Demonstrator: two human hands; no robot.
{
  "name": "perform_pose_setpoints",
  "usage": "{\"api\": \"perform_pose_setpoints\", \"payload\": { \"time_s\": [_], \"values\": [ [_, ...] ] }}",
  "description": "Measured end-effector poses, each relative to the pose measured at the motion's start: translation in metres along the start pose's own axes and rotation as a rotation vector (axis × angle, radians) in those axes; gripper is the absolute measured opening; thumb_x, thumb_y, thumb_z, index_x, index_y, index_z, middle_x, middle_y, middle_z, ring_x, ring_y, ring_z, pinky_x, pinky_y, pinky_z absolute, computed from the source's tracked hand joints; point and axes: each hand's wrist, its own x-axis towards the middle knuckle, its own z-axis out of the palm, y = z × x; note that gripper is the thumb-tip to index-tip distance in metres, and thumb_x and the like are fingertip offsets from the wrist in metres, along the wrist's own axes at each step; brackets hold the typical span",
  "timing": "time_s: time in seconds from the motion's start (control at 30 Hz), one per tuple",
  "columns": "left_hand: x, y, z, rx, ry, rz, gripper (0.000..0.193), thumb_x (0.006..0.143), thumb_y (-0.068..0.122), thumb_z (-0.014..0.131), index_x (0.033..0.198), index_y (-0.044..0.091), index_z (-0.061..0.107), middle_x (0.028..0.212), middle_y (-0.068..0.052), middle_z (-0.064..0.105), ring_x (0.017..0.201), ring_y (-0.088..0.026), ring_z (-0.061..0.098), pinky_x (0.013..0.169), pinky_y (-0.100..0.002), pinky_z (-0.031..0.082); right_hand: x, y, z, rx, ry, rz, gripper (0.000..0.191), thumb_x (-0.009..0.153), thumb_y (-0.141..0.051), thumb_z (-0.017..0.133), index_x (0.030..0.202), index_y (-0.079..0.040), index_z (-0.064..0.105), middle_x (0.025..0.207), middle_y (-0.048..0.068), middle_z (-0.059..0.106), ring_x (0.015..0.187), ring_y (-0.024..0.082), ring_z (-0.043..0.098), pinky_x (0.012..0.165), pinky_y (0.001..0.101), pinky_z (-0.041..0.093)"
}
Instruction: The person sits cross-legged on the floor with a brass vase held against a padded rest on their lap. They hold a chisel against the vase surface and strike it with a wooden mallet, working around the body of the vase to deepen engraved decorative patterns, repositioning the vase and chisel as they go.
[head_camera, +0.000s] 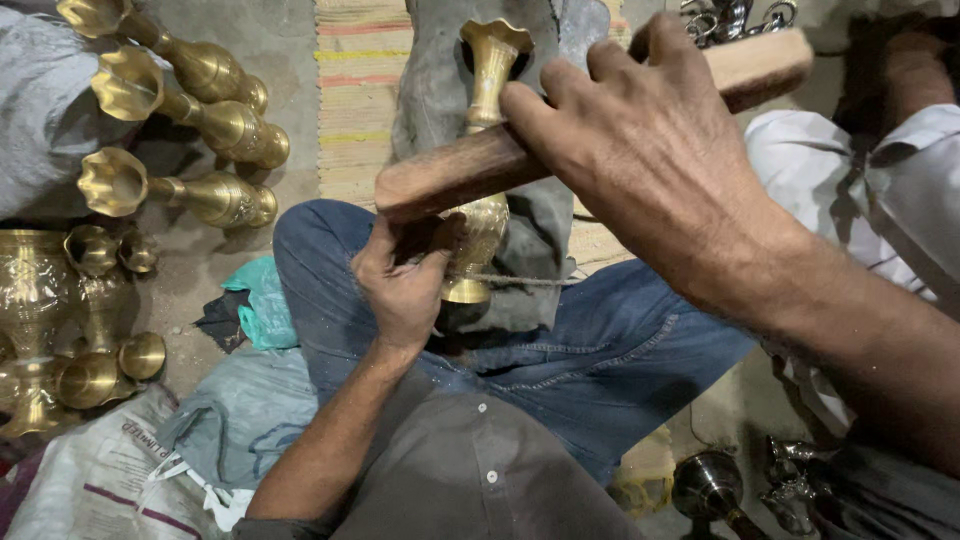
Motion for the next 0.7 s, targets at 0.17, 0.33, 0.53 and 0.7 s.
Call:
{"api": "perform_pose_setpoints", "payload": {
  "time_s": [0.17, 0.33, 0.53, 0.7],
  "values": [
    [-0.001, 0.005, 0.002, 0.065, 0.026, -0.037, 0.021, 0.095, -0.003, 0.081, 0.108, -0.001, 0.065, 0.091, -0.006, 0.075, 0.082, -0.011, 0.071, 0.075, -0.027, 0.058, -0.005, -0.002, 0.003, 0.12, -0.069, 0.032, 0.022, 0.094, -0.011, 0.069, 0.113, -0.007, 0.058, 0.089, 0.009, 0.066, 0.088, 0.026, 0.069, 0.086, 0.0468, 0.05],
    [-0.001, 0.009, 0.006, 0.013, 0.031, -0.12, 0.019, 0.097, -0.001, 0.082, 0.107, -0.001, 0.066, 0.086, -0.006, 0.074, 0.079, -0.01, 0.07, 0.072, -0.025, 0.056, -0.016, -0.001, 0.011, 0.124, 0.045, 0.035, 0.025, 0.095, -0.009, 0.069, 0.117, -0.008, 0.059, 0.096, 0.008, 0.066, 0.093, 0.024, 0.07, 0.087, 0.0442, 0.05],
    [-0.001, 0.009, 0.005, 0.032, -0.038, 0.096, 0.019, 0.102, -0.001, 0.076, 0.115, 0.003, 0.064, 0.099, -0.007, 0.077, 0.093, -0.013, 0.078, 0.083, -0.027, 0.065, -0.021, -0.003, 0.01, 0.096, 0.011, 0.042, 0.025, 0.098, -0.015, 0.07, 0.121, -0.01, 0.059, 0.097, 0.007, 0.067, 0.095, 0.025, 0.071, 0.088, 0.0474, 0.053],
    [-0.006, 0.007, 0.009, 0.208, 0.033, 0.105, 0.024, 0.094, -0.001, 0.081, 0.111, 0.0, 0.065, 0.093, -0.008, 0.075, 0.085, -0.013, 0.073, 0.077, -0.028, 0.059, -0.023, -0.002, 0.009, 0.187, 0.009, 0.051, 0.023, 0.107, -0.015, 0.071, 0.124, -0.008, 0.057, 0.101, 0.008, 0.067, 0.098, 0.026, 0.071, 0.087, 0.0479, 0.052]
  ]
}}
